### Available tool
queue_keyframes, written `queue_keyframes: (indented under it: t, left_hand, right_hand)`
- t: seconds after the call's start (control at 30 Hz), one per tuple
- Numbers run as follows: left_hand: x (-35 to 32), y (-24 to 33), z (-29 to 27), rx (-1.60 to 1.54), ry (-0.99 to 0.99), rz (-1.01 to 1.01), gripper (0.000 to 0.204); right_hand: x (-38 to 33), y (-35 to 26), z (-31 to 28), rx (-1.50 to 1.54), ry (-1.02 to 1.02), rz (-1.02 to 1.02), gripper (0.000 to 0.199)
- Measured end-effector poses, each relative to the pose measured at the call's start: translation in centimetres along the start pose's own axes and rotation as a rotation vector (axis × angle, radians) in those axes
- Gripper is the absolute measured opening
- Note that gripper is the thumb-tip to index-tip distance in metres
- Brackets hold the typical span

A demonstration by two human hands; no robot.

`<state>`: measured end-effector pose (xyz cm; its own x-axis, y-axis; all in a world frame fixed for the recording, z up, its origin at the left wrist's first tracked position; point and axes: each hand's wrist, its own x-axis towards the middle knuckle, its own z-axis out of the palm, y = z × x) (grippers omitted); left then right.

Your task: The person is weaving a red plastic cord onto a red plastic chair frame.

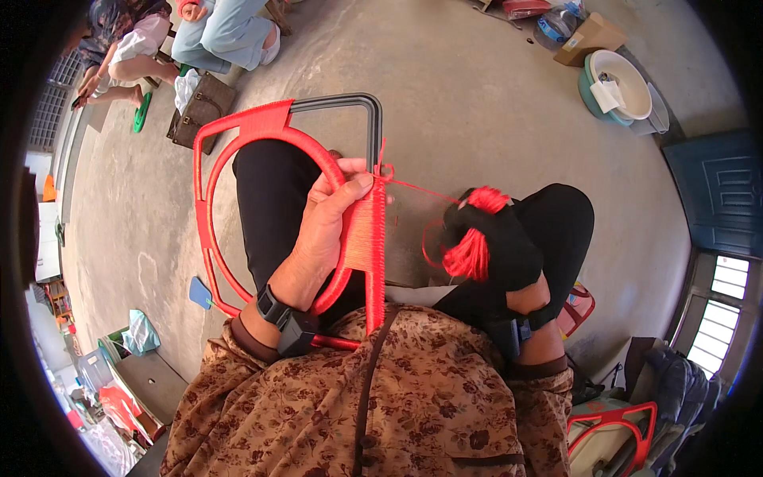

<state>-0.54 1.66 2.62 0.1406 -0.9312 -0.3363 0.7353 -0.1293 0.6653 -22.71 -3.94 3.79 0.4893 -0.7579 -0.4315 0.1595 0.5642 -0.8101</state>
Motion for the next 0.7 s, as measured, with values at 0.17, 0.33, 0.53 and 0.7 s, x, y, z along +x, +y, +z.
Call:
queue_keyframes:
  t: [0.17, 0.33, 0.53, 0.7]
  left_hand:
    - [0.1, -0.2, -0.3, 0.022, -0.071, -0.024, 0.012]
    - [0.0, -0.1, -0.1, 0.013, -0.079, -0.046, 0.011]
    - [-0.2, 0.3, -0.2, -0.027, -0.072, -0.111, 0.015]
    - [0.0, 0.4, -0.1, 0.003, -0.117, -0.145, 0.014]
  right_hand:
    - [0.5, -0.4, 0.9, 0.514, 0.155, -0.123, 0.017]
    - [2.3, -1.1, 0.8, 0.830, -0.190, -0.205, 0.016]
    - [2.8, 0.0, -1.3, 0.619, 0.012, -0.254, 0.014]
    - [2.7, -0.8, -2.0, 0.327, 0.199, -0.176, 0.017]
